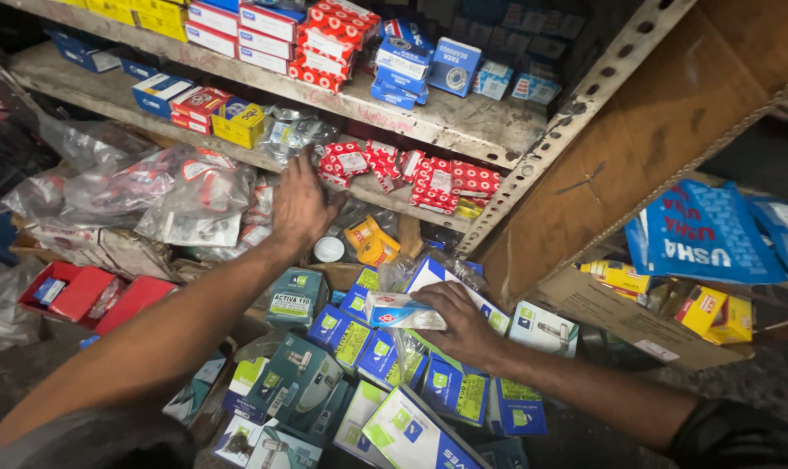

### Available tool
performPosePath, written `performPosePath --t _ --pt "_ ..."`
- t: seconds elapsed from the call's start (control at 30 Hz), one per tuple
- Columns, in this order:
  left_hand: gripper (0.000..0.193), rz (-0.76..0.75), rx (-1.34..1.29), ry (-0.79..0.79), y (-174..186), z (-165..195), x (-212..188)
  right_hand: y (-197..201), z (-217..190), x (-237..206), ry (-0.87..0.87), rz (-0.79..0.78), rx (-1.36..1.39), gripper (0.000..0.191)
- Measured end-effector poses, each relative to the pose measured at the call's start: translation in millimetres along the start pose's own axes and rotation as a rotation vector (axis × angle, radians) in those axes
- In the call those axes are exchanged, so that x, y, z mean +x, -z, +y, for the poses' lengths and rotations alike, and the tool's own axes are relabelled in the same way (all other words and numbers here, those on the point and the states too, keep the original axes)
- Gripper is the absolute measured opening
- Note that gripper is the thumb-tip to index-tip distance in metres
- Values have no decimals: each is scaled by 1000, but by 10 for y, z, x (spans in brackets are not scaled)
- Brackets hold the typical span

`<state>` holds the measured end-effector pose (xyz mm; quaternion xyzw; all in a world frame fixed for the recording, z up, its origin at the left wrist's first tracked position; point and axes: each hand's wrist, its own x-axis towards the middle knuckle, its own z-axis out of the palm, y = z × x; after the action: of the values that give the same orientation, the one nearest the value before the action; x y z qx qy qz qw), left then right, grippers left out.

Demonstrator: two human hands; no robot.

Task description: The person crouches in a cluttered spare-parts storeroom, picks up small product boxes from the floor and shelves, turns them over to read the labels, and places them back on the shelving or into piles, sorting the boxes by type.

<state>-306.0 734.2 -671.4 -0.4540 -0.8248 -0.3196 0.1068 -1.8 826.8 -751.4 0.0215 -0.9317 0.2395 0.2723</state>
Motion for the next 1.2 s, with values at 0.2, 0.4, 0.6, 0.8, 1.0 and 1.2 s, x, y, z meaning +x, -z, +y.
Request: performPosePath --t 0.2,0.4,0.6,0.8,1.0,1.2 --pt "83 -176 281 -250 -15 6 -59 13 2 2 -2 -20 -33 56" --pt "80 -192 585 -813 -74 168 1 -11 13 -13 -8 -16 -23 57" --pt "72 -131 614 -889 -91 457 97 -31 6 -19 -10 -1 -13 58" --pt "67 -110 638 -885 -15 742 187 -25 -21 -14 -2 4 -19 55" --pt "69 -109 620 -788 77 908 311 -31 -29 -21 -12 3 -33 56" --pt "68 -194 548 -797 153 1004 427 -54 -40 -6 4 24 -23 59"
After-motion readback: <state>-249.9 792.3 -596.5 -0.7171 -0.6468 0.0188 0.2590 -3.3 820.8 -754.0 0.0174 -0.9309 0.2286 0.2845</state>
